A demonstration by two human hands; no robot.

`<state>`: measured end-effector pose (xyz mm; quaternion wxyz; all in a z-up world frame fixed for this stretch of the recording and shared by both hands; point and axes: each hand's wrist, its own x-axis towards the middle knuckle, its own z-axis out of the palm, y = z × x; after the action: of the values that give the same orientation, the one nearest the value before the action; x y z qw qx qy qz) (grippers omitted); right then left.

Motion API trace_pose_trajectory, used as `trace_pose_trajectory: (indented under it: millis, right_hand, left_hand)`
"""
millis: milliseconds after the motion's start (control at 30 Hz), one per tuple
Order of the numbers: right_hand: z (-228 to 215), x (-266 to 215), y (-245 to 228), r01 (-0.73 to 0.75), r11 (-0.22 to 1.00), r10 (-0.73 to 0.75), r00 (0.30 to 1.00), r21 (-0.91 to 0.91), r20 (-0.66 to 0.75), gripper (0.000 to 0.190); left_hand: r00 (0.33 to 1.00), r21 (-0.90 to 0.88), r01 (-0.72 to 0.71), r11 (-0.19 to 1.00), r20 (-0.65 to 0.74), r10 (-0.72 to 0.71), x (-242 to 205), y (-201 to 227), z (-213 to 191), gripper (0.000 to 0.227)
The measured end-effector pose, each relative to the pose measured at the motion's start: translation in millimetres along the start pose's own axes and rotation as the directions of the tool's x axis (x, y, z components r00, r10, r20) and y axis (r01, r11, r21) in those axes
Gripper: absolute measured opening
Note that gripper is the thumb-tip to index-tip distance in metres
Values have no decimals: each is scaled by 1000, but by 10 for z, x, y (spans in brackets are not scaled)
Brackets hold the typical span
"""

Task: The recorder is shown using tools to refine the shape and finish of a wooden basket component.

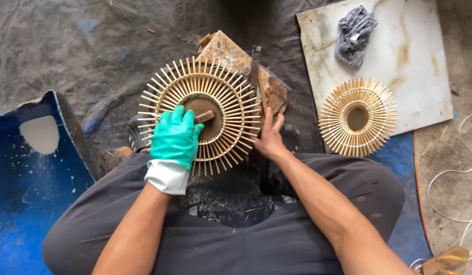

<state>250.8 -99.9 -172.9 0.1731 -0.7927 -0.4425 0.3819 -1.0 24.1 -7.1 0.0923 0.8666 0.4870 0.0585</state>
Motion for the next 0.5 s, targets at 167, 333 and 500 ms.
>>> trace_pose_trajectory:
  millis: [167,333,500]
  right_hand:
    - [133,94,290,-9,996,16,996,84,-83,116]
    - [268,107,211,-127,982,132,991,142,-27,128]
    - [349,25,12,-204,914,181,979,350,97,132]
  left_hand:
    - [1000,-17,1,1000,21,-1,-46,92,-49,42]
    - [999,-32,-9,999,32,10,-4,103,-84,40]
    - [1000,-49,-2,999,25,3,10,119,-108,39]
